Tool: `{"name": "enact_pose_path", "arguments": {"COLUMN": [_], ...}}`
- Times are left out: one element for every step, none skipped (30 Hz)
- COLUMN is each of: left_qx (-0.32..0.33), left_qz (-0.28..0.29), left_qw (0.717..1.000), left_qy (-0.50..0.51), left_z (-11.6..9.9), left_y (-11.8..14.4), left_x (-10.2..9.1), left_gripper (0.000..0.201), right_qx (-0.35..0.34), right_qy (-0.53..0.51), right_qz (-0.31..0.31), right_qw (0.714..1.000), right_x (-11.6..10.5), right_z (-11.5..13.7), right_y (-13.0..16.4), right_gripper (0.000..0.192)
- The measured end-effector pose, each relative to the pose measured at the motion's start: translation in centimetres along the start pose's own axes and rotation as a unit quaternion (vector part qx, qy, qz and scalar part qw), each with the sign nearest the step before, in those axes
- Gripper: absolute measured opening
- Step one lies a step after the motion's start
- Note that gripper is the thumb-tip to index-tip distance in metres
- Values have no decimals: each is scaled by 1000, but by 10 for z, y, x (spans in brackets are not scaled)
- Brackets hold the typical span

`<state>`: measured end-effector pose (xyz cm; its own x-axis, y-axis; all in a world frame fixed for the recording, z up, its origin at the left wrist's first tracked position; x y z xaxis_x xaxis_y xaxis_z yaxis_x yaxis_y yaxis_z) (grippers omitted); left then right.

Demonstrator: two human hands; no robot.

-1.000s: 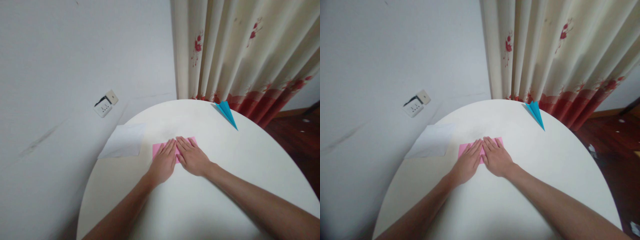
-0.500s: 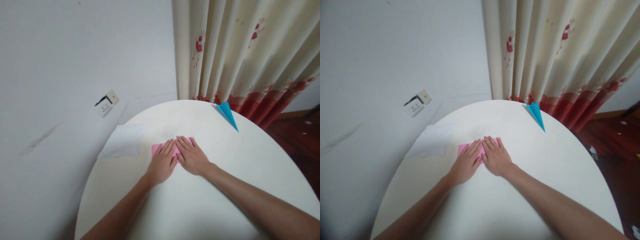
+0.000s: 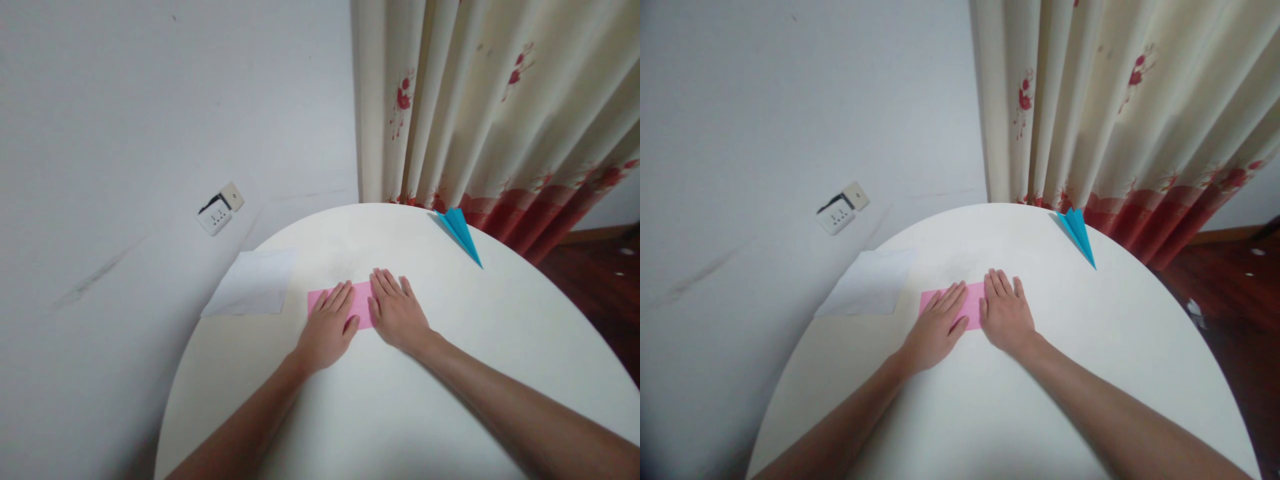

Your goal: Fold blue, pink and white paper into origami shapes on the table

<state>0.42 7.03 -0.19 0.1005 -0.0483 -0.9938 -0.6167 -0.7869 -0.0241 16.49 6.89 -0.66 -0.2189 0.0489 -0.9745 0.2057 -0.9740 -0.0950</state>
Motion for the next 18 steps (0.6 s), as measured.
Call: {"name": "enact_pose_path", "arguments": {"left_qx": [0, -1, -1, -2, -2, -2, -1, -1, -1, 0, 3, 7, 12, 16, 20, 22, 23, 24], "left_qz": [0, 0, 0, 1, 2, 2, 2, 2, 2, 3, 6, 9, 13, 15, 17, 18, 17, 16], "left_qw": [1000, 1000, 1000, 1000, 1000, 1000, 1000, 1000, 1000, 1000, 1000, 1000, 1000, 1000, 1000, 999, 999, 999], "left_qy": [3, 6, 9, 11, 13, 15, 16, 17, 17, 17, 17, 17, 16, 16, 17, 18, 20, 23], "left_z": [0, 0, 1, 1, 2, 2, 3, 3, 4, 4, 4, 4, 3, 3, 3, 2, 2, 2], "left_y": [0, 0, 0, 0, 0, -1, -1, -1, -1, -1, -1, -1, 0, 0, 0, 1, 1, 1], "left_x": [0, -1, -1, -1, 0, 0, 0, 0, 1, 1, 0, 0, 0, 0, -1, -1, -2, -2], "left_gripper": [57, 56, 56, 57, 57, 57, 57, 57, 57, 57, 57, 57, 56, 55, 55, 54, 53, 53], "right_qx": [3, 6, 7, 8, 10, 10, 9, 9, 7, 5, 2, -4, -13, -24, -36, -46, -53, -57], "right_qy": [-2, -4, -6, -8, -11, -14, -17, -20, -23, -26, -29, -31, -34, -36, -39, -42, -44, -47], "right_qz": [0, -1, -2, -3, -5, -6, -6, -7, -6, -6, -6, -6, -6, -5, -3, -2, -1, -1], "right_qw": [1000, 1000, 1000, 1000, 1000, 1000, 1000, 1000, 1000, 1000, 1000, 999, 999, 999, 999, 998, 998, 997], "right_x": [0, 0, -1, -1, -2, -2, -3, -3, -3, -4, -5, -5, -6, -6, -6, -6, -6, -6], "right_z": [0, -1, -1, -1, -1, -1, -2, -2, -2, -2, -2, -2, -2, -1, 0, 1, 1, 2], "right_y": [0, 0, -1, -1, -1, -1, -1, -1, -1, -1, -1, 0, 0, 0, 1, 1, 1, 1], "right_gripper": [57, 57, 56, 56, 55, 55, 54, 54, 53, 53, 52, 51, 50, 49, 49, 48, 48, 48]}}
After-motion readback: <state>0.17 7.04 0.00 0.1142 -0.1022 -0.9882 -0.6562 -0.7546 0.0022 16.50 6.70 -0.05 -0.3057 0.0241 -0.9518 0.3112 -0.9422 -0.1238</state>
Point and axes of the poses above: each hand's wrist, its own y-axis away from the middle knuckle, its own x-axis out of the palm, z = x × y, the point moved 4 cm from there along -y, towards the middle knuckle, and after that the axes turned 7 degrees about z, right-handed, at the moved point
